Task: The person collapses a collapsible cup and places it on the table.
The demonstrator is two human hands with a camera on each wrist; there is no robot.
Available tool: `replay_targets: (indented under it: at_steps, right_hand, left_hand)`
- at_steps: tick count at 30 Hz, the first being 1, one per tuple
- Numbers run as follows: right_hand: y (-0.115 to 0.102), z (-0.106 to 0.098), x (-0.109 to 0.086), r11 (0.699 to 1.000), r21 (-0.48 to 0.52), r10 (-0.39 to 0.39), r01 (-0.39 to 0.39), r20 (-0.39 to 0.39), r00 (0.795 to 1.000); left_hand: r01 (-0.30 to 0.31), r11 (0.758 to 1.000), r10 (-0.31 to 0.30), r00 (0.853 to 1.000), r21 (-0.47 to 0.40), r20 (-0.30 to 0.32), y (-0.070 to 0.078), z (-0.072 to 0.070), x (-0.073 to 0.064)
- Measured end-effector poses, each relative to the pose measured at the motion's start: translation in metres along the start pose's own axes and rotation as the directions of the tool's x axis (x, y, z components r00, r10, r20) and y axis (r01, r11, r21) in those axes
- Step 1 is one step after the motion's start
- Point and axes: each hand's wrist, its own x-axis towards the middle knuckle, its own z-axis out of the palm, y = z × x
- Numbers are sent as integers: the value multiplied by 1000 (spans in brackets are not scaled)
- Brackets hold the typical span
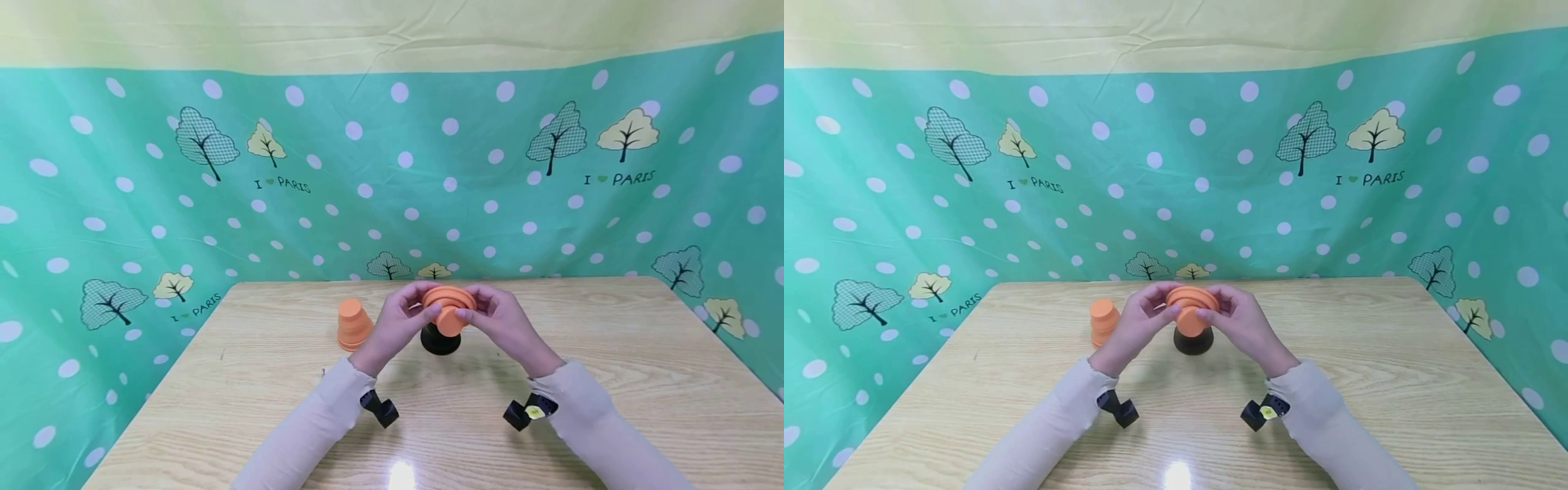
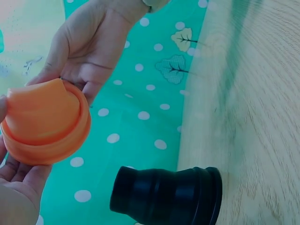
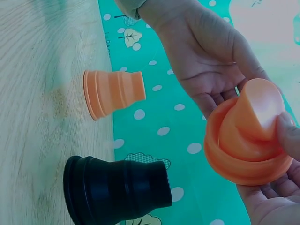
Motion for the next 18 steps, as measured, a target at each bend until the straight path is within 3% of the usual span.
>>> replay_targets:
  at_steps: [13, 18]
  right_hand:
    - [2, -2, 1, 999, -32, 13, -13, 17, 1000]
    - [-1, -4, 1, 1000, -26, 19, -18, 48, 999]
  left_hand:
    - [-37, 998, 37, 999, 55, -2, -2, 2, 0]
    - [-17, 996, 18, 1000, 87, -7, -3, -1, 0]
